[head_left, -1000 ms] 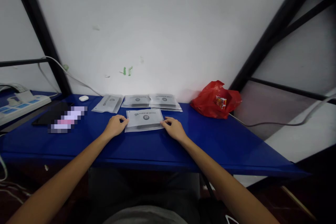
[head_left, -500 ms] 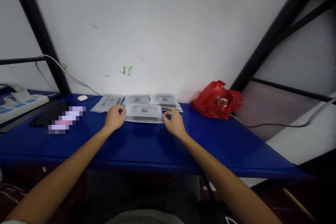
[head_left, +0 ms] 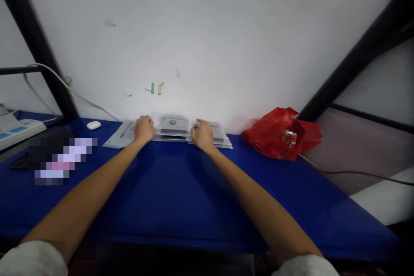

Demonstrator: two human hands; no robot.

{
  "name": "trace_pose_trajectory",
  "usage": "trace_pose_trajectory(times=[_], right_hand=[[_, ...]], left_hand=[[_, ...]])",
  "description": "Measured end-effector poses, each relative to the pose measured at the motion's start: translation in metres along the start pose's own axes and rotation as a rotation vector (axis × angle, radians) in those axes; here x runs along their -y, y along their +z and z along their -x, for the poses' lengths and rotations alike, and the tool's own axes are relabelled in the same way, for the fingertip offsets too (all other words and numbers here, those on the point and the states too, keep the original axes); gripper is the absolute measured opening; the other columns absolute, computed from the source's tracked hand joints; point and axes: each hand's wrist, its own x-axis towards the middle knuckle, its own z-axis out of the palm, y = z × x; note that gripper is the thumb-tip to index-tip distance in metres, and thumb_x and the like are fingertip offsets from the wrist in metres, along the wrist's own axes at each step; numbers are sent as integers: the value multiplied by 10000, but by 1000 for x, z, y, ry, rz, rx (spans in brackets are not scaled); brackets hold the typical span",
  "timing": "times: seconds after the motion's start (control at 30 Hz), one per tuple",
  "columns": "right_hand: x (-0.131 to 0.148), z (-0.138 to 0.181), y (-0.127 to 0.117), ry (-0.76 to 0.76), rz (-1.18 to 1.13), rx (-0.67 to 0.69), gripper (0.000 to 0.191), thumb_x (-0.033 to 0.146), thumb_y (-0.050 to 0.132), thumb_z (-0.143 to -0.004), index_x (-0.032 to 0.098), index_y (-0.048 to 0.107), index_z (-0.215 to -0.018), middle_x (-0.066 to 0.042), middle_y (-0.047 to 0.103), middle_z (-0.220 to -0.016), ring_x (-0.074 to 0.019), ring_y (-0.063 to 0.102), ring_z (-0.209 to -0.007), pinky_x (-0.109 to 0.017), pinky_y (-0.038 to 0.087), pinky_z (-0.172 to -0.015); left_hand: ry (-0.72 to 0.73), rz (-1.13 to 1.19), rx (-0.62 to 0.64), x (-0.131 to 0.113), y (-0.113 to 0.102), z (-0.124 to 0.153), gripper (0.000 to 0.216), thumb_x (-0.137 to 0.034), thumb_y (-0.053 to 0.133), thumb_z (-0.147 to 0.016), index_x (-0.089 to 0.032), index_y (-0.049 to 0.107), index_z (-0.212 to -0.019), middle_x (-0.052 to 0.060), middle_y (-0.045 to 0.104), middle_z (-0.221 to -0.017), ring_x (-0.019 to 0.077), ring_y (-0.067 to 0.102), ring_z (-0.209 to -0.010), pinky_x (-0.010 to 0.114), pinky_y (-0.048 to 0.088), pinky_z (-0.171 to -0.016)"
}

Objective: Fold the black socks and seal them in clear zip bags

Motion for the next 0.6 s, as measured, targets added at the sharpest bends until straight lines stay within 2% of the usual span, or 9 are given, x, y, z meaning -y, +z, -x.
trace_pose_trajectory(times=[0.13, 0.27, 0.37, 0.43, 0.53, 0.6], right_hand=[[0, -4, 13, 28, 68, 25, 192, 185, 483, -815, 145, 668, -846, -112, 559, -1237, -254, 466, -1137, -394, 364, -951], [7, -4, 19, 22, 140, 50, 260, 216, 498, -816, 120, 600, -1035, -145, 575, -1179, -277, 488, -1088, -417, 378, -917], [11, -6, 26, -87, 149, 55, 369, 142, 459, -814, 113, 522, -1177, -149, 499, -1300, -263, 440, -1171, -394, 346, -974], [11, -9, 31, -167, 127, 100, 438, 72, 407, -806, 120, 493, -1233, -128, 455, -1360, -229, 421, -1214, -349, 320, -1012], [9, -12, 37, -237, 103, 200, 495, 42, 354, -807, 134, 467, -1280, -104, 467, -1363, -202, 470, -1189, -313, 340, -1003], [7, -13, 39, -271, 110, 237, 473, 76, 339, -833, 142, 464, -1285, -101, 480, -1354, -205, 492, -1174, -328, 342, -1005]], left_hand=[[-36, -82, 70, -1, 8, -9, 219, -223, 424, -817, -150, 614, -896, 155, 559, -1135, 310, 505, -1059, 418, 461, -796], [-22, -146, 81, -13, 15, -5, 365, -296, 409, -825, -77, 572, -1068, 209, 517, -1210, 349, 463, -1119, 466, 441, -852], [104, -164, -10, -25, 25, 2, 460, -303, 361, -859, -54, 454, -1235, 210, 450, -1314, 340, 415, -1192, 464, 407, -913], [240, -158, -52, -29, 33, 4, 469, -269, 300, -889, -72, 388, -1305, 184, 399, -1378, 302, 373, -1251, 434, 364, -975], [433, -122, 12, -25, 46, 2, 468, -270, 238, -920, -90, 371, -1331, 149, 389, -1406, 238, 334, -1302, 368, 288, -1054], [479, -96, 73, -19, 55, -2, 491, -320, 219, -932, -91, 365, -1341, 145, 374, -1421, 228, 301, -1328, 361, 255, -1077]])
